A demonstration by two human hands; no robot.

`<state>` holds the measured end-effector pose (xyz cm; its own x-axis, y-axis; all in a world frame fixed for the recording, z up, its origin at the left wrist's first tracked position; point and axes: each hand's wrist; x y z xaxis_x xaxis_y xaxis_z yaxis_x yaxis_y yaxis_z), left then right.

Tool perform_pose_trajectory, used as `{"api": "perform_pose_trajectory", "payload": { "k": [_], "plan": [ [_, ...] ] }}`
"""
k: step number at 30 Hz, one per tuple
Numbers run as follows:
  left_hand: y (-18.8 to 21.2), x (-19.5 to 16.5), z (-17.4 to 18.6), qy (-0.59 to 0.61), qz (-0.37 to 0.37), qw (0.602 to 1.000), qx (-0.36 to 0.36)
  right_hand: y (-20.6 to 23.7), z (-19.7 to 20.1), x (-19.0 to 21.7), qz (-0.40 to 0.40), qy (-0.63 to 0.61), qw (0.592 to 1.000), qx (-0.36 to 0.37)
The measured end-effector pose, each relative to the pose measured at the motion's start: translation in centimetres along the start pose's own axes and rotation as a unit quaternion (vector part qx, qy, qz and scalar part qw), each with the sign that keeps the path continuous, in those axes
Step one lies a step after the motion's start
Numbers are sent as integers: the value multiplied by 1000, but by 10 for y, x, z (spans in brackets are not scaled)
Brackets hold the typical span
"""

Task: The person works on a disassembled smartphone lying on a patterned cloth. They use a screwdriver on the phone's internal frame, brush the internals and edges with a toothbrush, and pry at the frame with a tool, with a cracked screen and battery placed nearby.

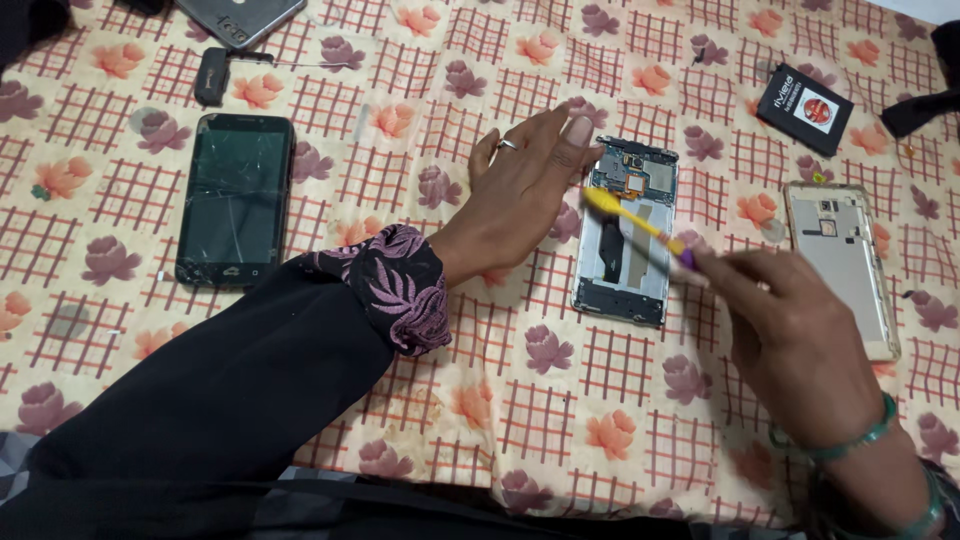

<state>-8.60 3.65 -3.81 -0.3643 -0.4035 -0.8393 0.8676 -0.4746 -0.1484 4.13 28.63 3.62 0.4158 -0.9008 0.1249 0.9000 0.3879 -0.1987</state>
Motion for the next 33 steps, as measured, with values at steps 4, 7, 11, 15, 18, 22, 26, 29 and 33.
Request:
{"api": "perform_pose_trajectory", "payload": {
  "k": [4,7,11,15,18,22,26,29,33],
  "plan": [
    [-3,1,-1,4,17,1000,11,11,17,-2,-43,-47,993,99],
    [-3,9,-6,12,17,1000,9,16,18,-7,-67,-38,993,91],
    [1,17,-12,-287,-110,949,-67,25,5,-9,-8,-56,996,64],
    [0,10,-10,-83,-28,996,-2,32,17,-26,-77,-106,988,87],
    [7,-2,-5,-114,-27,993,3,29,20,-40,-158,10,987,41],
    [9,-14,1,-172,-28,985,13,39,13,-46,-122,40,991,33],
    [11,-16,2,-179,-31,983,11,67,10,-55,-110,36,989,88],
    [10,-14,2,-168,-21,985,17,90,12,-67,-139,-13,980,141],
    [10,-13,1,-179,-20,983,26,110,14,-78,-90,-45,988,116]
  ]
}}
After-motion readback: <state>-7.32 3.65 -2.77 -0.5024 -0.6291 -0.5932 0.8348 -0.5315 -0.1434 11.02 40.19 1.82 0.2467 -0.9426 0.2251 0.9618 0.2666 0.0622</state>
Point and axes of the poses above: each hand's wrist, its own y-axis away from the middle knuckle, its own z-axis out of the back of the hand, x = y × z, and after that the axes turned 3 degrees about x, right-handed
